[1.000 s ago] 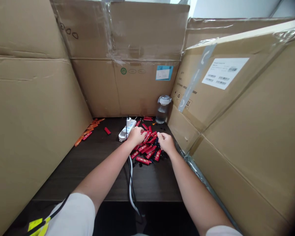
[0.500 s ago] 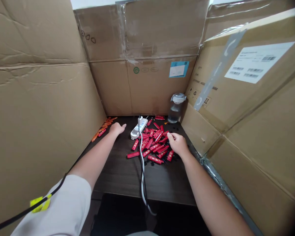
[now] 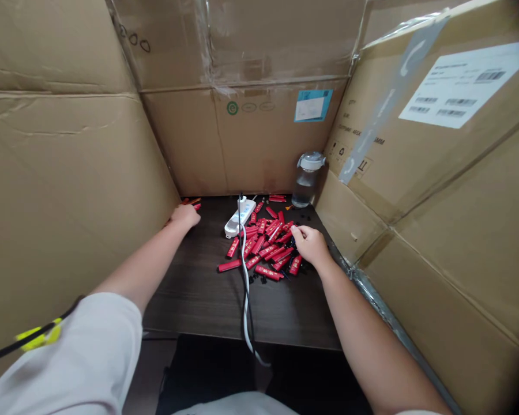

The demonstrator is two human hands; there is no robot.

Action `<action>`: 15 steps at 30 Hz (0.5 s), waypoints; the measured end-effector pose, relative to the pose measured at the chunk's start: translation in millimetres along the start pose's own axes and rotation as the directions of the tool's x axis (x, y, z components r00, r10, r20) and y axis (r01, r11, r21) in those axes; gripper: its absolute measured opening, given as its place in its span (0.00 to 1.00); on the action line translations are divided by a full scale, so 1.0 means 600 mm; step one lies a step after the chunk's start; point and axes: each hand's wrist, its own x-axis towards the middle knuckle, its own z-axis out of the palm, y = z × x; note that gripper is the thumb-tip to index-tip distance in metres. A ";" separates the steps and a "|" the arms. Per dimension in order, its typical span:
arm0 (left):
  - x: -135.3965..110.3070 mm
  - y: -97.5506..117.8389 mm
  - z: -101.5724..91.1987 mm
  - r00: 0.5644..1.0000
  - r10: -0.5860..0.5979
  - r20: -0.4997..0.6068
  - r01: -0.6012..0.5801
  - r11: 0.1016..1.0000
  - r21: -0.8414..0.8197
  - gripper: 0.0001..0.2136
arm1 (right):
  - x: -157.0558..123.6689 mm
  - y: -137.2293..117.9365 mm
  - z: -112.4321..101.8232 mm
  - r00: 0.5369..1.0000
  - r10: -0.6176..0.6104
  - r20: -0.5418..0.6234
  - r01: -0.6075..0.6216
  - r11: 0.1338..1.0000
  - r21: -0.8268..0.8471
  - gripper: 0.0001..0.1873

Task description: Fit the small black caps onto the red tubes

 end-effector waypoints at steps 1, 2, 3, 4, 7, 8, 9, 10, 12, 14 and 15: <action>0.001 -0.015 -0.009 1.000 -0.027 -0.014 0.028 0.998 0.056 0.20 | 0.000 -0.001 -0.001 1.000 -0.002 0.000 0.002 1.000 -0.001 0.21; 0.001 -0.030 -0.017 0.999 -0.047 -0.019 0.048 0.994 0.101 0.22 | -0.001 -0.002 -0.002 1.000 -0.009 0.000 0.009 1.000 -0.005 0.21; 0.002 -0.043 -0.022 0.998 -0.064 -0.016 0.065 0.988 0.141 0.23 | -0.002 -0.003 -0.002 1.000 -0.019 0.002 0.019 1.000 -0.010 0.22; 0.002 -0.054 -0.025 0.997 -0.074 -0.005 0.074 0.983 0.170 0.23 | -0.002 -0.004 -0.001 1.000 -0.030 0.006 0.030 0.999 -0.015 0.22; 0.000 -0.073 -0.022 0.996 -0.078 0.039 0.069 0.976 0.207 0.22 | -0.004 -0.006 0.000 0.999 -0.051 0.016 0.051 0.998 -0.028 0.22; -0.001 -0.074 -0.019 0.996 -0.075 0.049 0.063 0.977 0.206 0.21 | -0.004 -0.006 0.001 0.998 -0.052 0.019 0.052 0.998 -0.031 0.22; -0.002 -0.074 -0.018 0.996 -0.071 0.053 0.059 0.978 0.200 0.20 | -0.005 -0.005 0.001 0.998 -0.052 0.022 0.052 0.998 -0.034 0.22; -0.004 -0.073 -0.017 0.996 -0.068 0.052 0.057 0.980 0.191 0.19 | -0.005 -0.005 0.002 0.998 -0.051 0.023 0.052 0.998 -0.035 0.22; -0.010 -0.071 -0.018 0.997 -0.060 0.038 0.053 0.986 0.157 0.17 | -0.005 -0.004 0.002 0.998 -0.050 0.028 0.051 0.998 -0.035 0.22; -0.020 -0.069 -0.024 0.999 -0.039 0.007 0.038 0.994 0.101 0.15 | -0.005 -0.004 0.002 0.998 -0.053 0.031 0.054 0.998 -0.035 0.22; -0.026 -0.067 -0.028 1.000 -0.022 -0.015 0.023 0.998 0.064 0.13 | -0.005 -0.003 0.002 0.998 -0.055 0.033 0.056 0.998 -0.036 0.22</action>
